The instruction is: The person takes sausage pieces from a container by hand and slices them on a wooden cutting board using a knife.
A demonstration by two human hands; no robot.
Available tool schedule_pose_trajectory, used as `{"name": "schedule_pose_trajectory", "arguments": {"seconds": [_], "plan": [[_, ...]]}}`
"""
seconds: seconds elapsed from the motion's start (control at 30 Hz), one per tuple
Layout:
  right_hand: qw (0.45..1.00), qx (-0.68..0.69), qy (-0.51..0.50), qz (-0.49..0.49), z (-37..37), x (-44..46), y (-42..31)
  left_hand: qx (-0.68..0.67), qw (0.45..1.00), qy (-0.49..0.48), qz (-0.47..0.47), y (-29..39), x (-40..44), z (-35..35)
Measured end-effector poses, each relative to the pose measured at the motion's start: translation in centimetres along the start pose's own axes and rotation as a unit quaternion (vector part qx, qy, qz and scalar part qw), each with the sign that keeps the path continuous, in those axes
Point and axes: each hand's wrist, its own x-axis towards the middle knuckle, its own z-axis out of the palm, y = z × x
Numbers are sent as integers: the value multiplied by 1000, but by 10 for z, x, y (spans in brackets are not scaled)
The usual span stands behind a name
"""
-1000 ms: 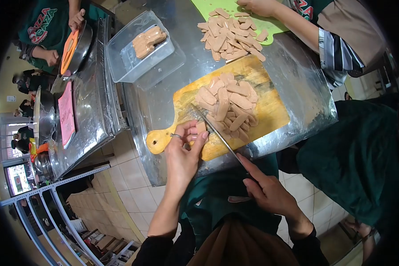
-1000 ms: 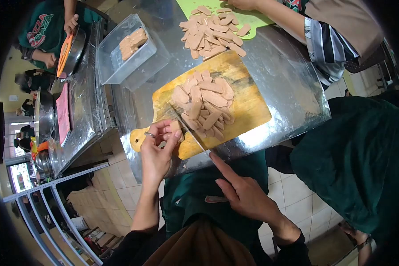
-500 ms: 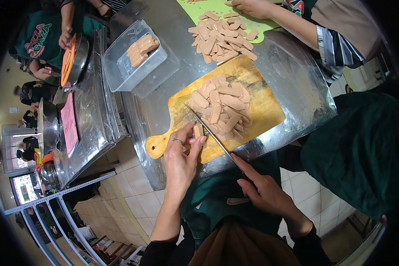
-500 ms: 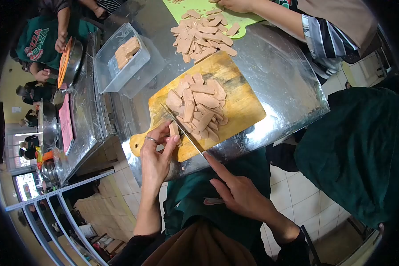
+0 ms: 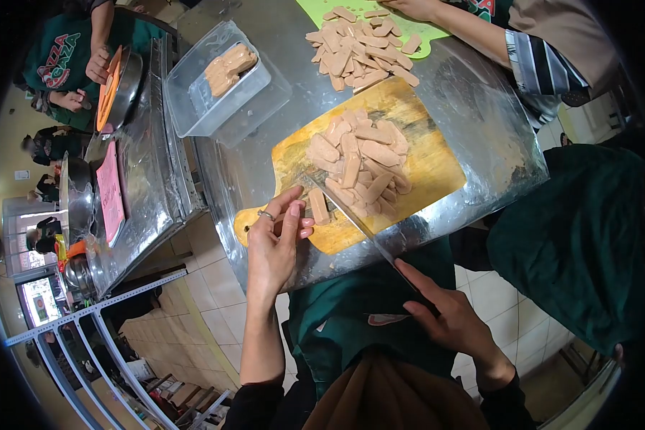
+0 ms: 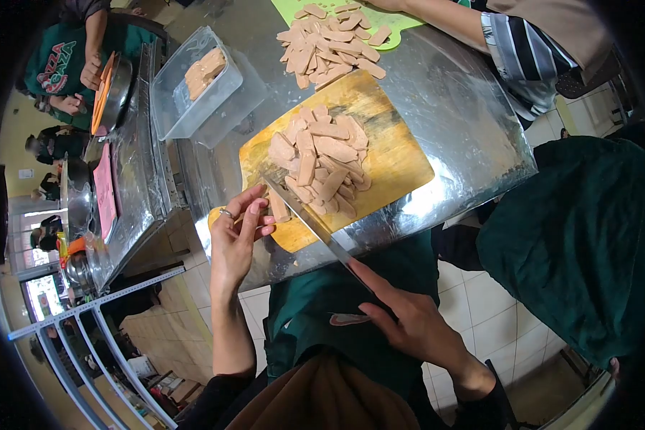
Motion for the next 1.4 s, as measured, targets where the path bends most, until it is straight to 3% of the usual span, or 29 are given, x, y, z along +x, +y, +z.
{"name": "schedule_pose_trajectory", "arguments": {"seconds": [0.23,0.43,0.53,0.63,0.8,0.93,1.03,1.13,1.2,1.4], "plan": [[995,-86,41,-40,-5,-22,8,85,996,-16,7,19,25,-9],[980,-190,-31,46,-14,-44,4,140,990,-28,6,17,38,-3],[980,-179,-74,53,-26,-57,2,151,988,-44,4,15,38,-3],[995,-101,0,26,-23,-56,8,139,989,-54,-7,18,34,0],[991,-126,-35,26,-19,-37,7,106,992,-73,-10,20,29,-1],[996,-57,-59,44,-18,-38,-2,140,989,-42,5,12,23,0],[997,10,10,71,-10,-35,-4,175,984,-10,16,13,14,8],[1000,6,25,-1,3,-21,-1,211,977,17,27,17,9,12],[999,23,-1,27,8,-13,0,241,969,31,43,16,8,11],[999,39,-24,18,15,3,5,105,994,10,-16,9,8,6]]}}
